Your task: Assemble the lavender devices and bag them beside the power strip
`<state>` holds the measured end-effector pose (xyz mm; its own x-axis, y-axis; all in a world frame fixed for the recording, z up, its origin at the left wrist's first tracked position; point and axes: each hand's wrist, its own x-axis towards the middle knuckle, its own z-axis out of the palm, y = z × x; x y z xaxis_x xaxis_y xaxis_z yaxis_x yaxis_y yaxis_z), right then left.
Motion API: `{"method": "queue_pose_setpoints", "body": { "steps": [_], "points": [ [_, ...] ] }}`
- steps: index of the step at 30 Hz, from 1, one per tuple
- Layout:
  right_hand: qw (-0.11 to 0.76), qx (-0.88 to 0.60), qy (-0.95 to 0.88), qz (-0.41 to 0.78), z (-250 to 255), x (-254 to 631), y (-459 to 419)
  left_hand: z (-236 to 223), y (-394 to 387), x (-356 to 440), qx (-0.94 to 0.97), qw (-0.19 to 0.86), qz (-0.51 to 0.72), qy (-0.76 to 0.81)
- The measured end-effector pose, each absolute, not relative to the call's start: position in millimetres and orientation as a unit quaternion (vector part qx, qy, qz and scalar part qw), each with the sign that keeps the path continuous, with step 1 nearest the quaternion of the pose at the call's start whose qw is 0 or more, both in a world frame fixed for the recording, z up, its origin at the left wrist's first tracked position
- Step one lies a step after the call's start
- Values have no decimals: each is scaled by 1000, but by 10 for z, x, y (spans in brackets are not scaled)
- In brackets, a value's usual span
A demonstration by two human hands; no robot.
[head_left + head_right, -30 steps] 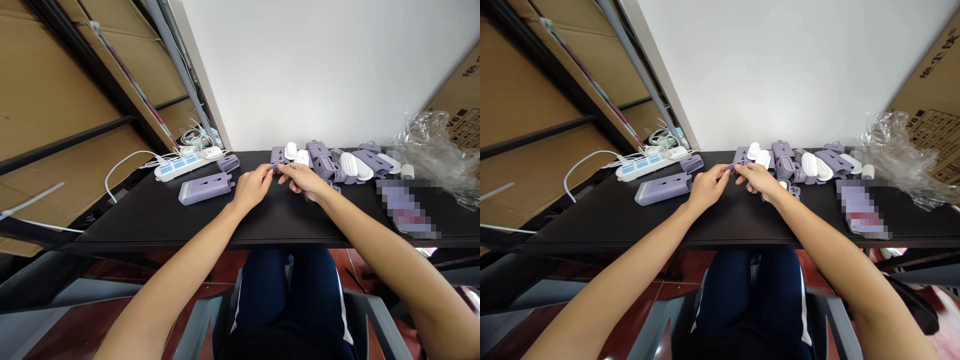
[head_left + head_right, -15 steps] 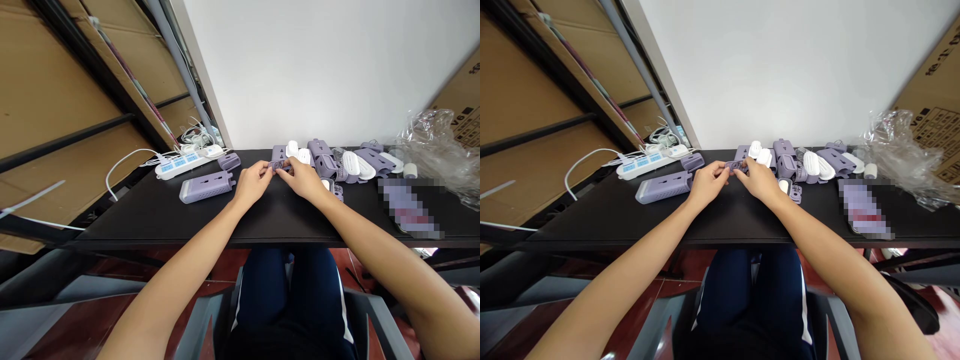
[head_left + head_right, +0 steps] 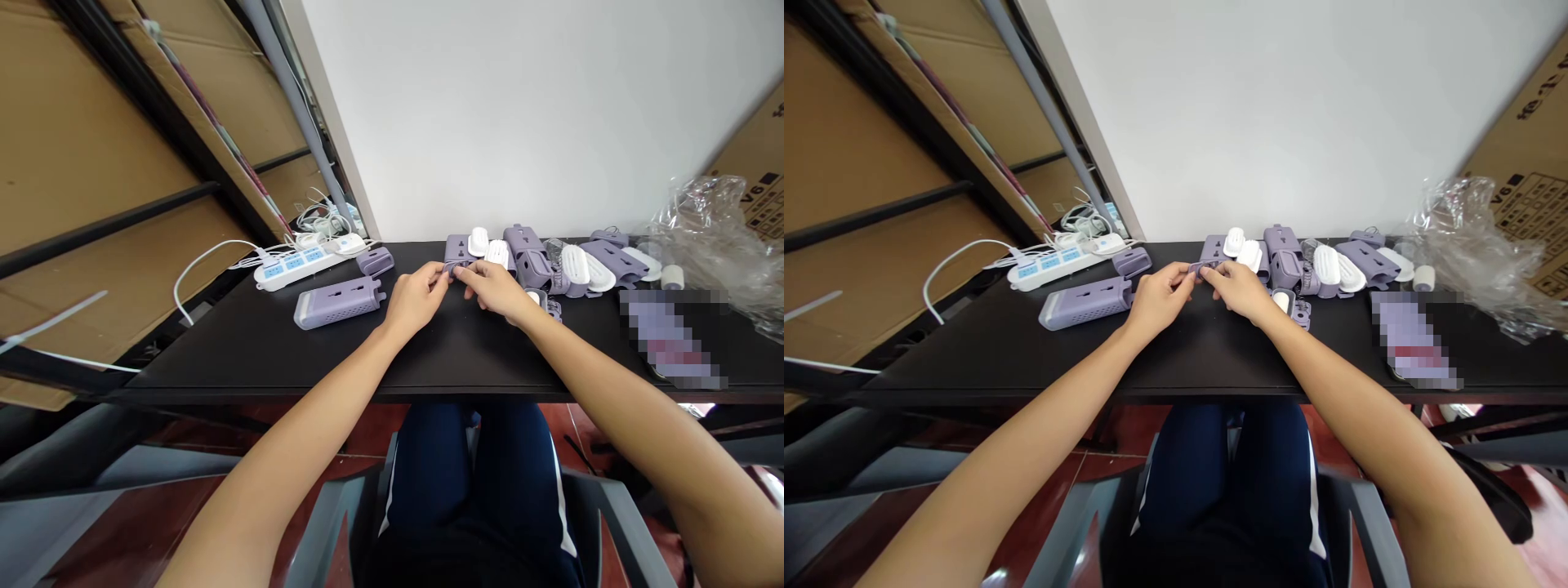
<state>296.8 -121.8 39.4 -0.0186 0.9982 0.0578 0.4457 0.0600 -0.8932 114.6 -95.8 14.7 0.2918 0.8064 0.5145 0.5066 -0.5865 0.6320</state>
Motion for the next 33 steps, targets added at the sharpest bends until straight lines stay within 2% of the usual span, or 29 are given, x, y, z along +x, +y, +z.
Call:
{"method": "queue_pose_setpoints", "body": {
  "steps": [8,17,26,33],
  "points": [
    [394,-582,-594,391,438,2963,-1238,134,-932,1141,787,179,420,414],
    [391,-594,-638,297,366,2990,-1184,134,-925,1141,780,192,422,420],
    [414,-576,-566,420,443,2961,-1236,182,-953,1159,765,219,434,422],
    [423,-569,-556,434,420,2952,-1232,163,-933,1168,758,243,443,413]
  ]
}}
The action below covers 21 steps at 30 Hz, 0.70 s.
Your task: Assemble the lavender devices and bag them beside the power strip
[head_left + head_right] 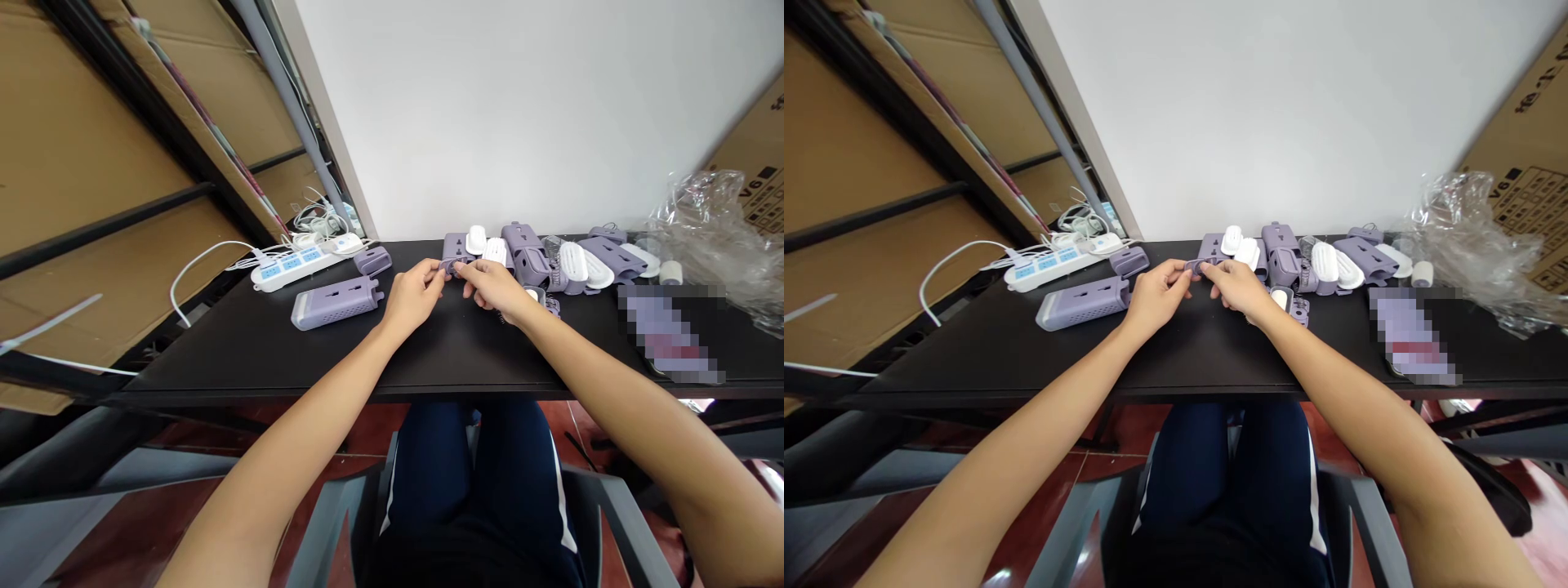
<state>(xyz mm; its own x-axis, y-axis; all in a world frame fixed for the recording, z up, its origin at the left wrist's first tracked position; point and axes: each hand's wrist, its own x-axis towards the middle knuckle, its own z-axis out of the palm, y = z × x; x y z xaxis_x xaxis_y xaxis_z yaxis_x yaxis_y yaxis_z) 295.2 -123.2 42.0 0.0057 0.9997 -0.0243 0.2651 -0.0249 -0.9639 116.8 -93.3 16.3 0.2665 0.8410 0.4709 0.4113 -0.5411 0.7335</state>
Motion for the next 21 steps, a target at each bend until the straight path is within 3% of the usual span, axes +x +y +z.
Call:
{"method": "queue_pose_setpoints", "body": {
  "steps": [21],
  "points": [
    [424,-563,-562,434,396,2923,-1241,195,-990,1149,791,225,390,414]
  ]
}}
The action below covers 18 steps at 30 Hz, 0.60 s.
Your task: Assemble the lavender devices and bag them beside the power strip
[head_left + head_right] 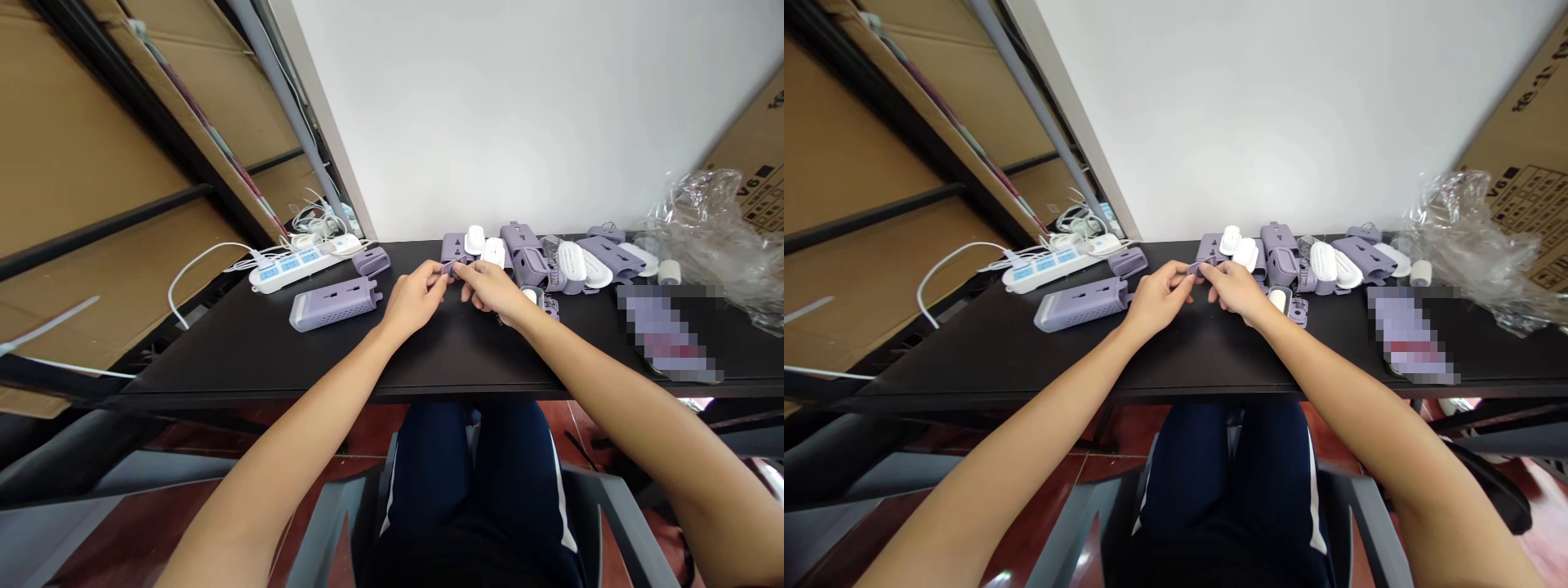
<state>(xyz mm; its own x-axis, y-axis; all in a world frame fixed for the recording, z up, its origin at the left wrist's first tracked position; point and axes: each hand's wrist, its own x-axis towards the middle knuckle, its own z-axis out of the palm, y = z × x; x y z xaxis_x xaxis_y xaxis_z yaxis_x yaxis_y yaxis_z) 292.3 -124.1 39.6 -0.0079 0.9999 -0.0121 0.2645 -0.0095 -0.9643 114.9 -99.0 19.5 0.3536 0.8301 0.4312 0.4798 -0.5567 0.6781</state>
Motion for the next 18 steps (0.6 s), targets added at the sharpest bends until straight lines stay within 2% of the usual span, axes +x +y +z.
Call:
{"method": "queue_pose_setpoints", "body": {
  "steps": [11,18],
  "points": [
    [440,-569,-575,389,318,2898,-1219,178,-966,1168,771,277,401,409],
    [421,-602,-614,290,280,2914,-1213,161,-943,1172,754,315,406,409]
  ]
}}
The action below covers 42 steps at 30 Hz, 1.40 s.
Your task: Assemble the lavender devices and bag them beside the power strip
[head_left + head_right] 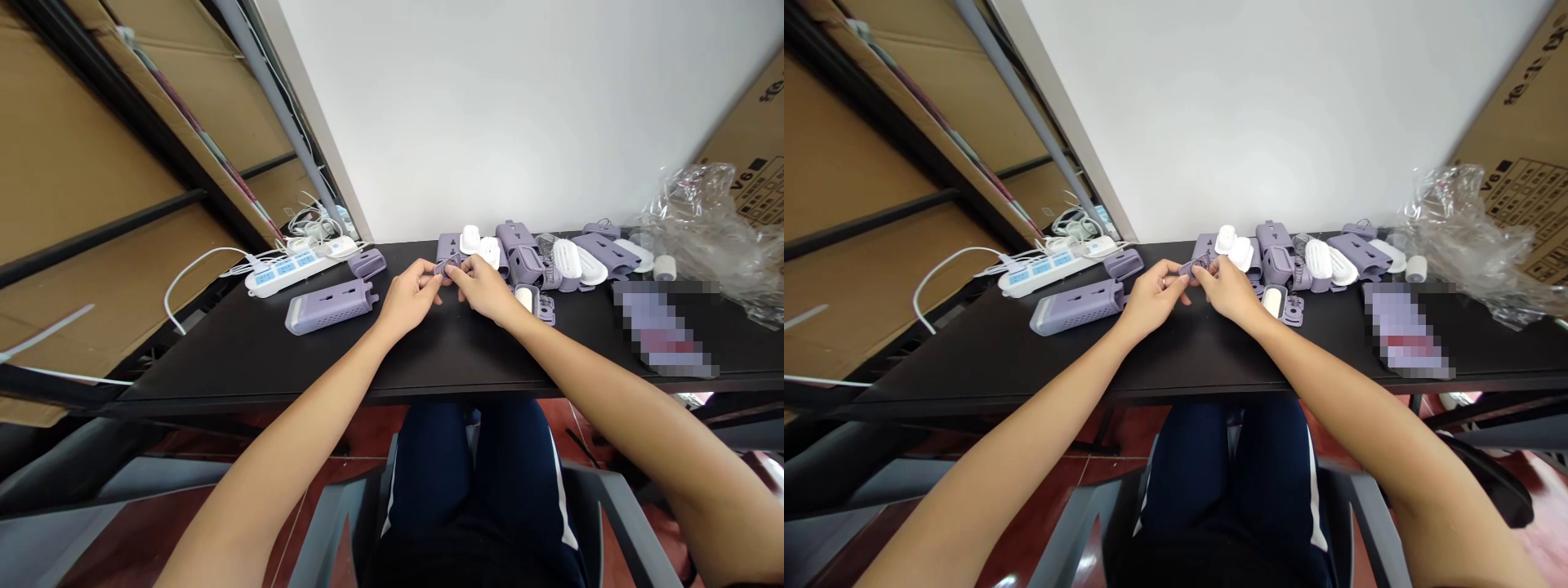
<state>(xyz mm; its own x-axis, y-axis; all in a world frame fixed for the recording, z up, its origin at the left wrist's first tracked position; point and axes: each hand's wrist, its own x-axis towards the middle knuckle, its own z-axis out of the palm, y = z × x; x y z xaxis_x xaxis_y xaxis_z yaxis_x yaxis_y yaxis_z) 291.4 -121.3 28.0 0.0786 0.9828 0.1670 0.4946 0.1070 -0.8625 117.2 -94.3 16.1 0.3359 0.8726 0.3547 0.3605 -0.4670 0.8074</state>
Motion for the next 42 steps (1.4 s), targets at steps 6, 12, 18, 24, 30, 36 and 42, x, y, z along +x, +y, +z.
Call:
{"method": "queue_pose_setpoints", "body": {
  "steps": [6,12,18,24,30,36,42],
  "points": [
    [418,-584,-592,367,347,2904,-1250,174,-969,1154,778,280,391,404],
    [414,-561,-544,467,430,2919,-1264,187,-980,1140,791,254,376,409],
    [405,-527,-515,541,451,2947,-1253,196,-982,1149,791,252,371,416],
    [404,-532,-500,552,468,2956,-1261,210,-989,1148,781,246,380,430],
    [406,-534,-508,541,445,2960,-1244,156,-928,1129,789,247,394,402],
    [402,-549,-507,529,454,2949,-1254,123,-892,1135,774,259,425,390],
    [408,-557,-535,487,443,2932,-1263,81,-869,1149,762,293,418,399]
  ]
}}
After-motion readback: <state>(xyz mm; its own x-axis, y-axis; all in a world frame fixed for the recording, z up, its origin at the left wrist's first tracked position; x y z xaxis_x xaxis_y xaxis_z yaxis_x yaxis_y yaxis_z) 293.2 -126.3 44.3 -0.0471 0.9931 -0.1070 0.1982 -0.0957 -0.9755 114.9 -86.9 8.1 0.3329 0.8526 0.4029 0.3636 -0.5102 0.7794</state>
